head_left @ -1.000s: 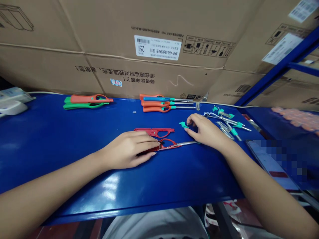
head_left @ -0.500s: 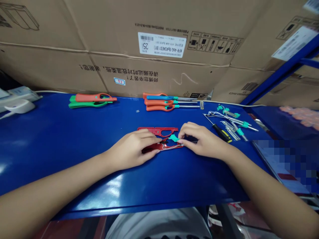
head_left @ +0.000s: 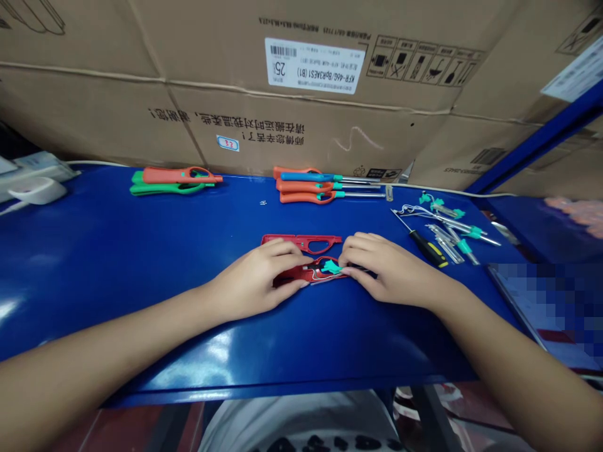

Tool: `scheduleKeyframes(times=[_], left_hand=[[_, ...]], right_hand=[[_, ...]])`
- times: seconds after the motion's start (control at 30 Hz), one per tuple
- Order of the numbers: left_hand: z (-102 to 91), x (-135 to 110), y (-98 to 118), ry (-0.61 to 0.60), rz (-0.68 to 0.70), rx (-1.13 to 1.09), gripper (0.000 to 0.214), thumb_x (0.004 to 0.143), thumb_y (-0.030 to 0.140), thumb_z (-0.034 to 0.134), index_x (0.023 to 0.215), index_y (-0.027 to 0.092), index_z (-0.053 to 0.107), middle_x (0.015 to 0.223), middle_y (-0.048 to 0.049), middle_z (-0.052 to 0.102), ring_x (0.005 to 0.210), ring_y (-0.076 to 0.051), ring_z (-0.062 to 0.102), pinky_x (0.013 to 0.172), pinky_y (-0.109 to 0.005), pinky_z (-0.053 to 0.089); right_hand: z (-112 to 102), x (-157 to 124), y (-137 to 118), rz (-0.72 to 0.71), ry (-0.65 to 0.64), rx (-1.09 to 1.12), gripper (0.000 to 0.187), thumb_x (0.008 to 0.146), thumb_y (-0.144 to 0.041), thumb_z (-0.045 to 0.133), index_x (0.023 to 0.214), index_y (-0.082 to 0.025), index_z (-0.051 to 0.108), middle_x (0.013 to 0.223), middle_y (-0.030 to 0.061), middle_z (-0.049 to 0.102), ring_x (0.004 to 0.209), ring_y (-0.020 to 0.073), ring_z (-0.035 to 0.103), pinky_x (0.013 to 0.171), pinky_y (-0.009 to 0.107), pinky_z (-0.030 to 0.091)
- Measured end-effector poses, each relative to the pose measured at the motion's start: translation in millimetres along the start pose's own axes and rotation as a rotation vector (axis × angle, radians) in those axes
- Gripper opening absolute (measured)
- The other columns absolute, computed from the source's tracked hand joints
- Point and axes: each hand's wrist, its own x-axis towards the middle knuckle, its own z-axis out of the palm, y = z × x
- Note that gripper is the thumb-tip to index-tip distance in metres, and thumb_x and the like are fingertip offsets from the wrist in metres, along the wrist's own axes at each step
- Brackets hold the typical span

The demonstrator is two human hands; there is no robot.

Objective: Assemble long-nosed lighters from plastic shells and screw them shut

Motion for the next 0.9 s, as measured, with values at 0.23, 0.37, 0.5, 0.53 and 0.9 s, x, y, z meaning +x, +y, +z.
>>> scheduleKeyframes(times=[0.23, 0.37, 0.5, 0.53, 0.9], left_hand=[[2.9, 0, 2, -0.004, -0.014, -0.028, 0.031, 0.096, 0.021, 0.064, 0.126, 0.015, 0.066, 0.113, -0.0088, 0.068, 0.105, -0.020, 0.064, 0.097, -0.034, 0.054], [5.1, 0, 0, -0.006, -0.054, -0.078, 0.033, 0.095, 0.021, 0.064, 0.128, 0.014, 0.066, 0.112, -0.0085, 0.067, 0.104, -0.019, 0.065, 0.097, -0.034, 0.054], [6.7, -1, -2, -0.021, -0.059, -0.124, 0.034, 0.096, 0.021, 0.063, 0.129, 0.013, 0.065, 0.113, -0.0093, 0.067, 0.103, -0.019, 0.065, 0.097, -0.033, 0.054], [6.9, -1, -2, -0.026, -0.053, -0.128, 0.035, 0.096, 0.020, 0.062, 0.130, 0.013, 0.065, 0.113, -0.0094, 0.066, 0.103, -0.018, 0.065, 0.097, -0.033, 0.053], [5.4, -1, -3, -0.064, -0.035, -0.116, 0.039, 0.099, 0.020, 0.059, 0.136, 0.011, 0.062, 0.113, -0.0107, 0.064, 0.106, -0.019, 0.062, 0.100, -0.035, 0.052]], right_hand=[[6, 0, -2, -0.058, 0.040, -0.026, 0.015, 0.101, -0.021, 0.051, 0.095, -0.018, 0.065, 0.095, 0.0059, 0.064, 0.090, 0.0188, 0.055, 0.086, 0.034, 0.043], [10, 1, -2, -0.128, 0.081, -0.050, 0.019, 0.102, -0.020, 0.050, 0.093, -0.016, 0.066, 0.091, 0.0061, 0.065, 0.086, 0.0175, 0.055, 0.084, 0.031, 0.043], [13, 2, -1, -0.197, 0.110, -0.143, 0.025, 0.102, -0.018, 0.047, 0.088, -0.014, 0.067, 0.085, 0.0066, 0.062, 0.078, 0.0176, 0.051, 0.073, 0.030, 0.041], [14, 2, -1, -0.208, 0.111, -0.163, 0.024, 0.101, -0.016, 0.047, 0.087, -0.014, 0.066, 0.084, 0.0064, 0.062, 0.077, 0.0176, 0.050, 0.071, 0.030, 0.041], [21, 2, -2, -0.265, 0.147, -0.307, 0.021, 0.097, -0.009, 0.047, 0.087, -0.015, 0.064, 0.081, 0.0056, 0.060, 0.075, 0.0184, 0.046, 0.064, 0.030, 0.035]])
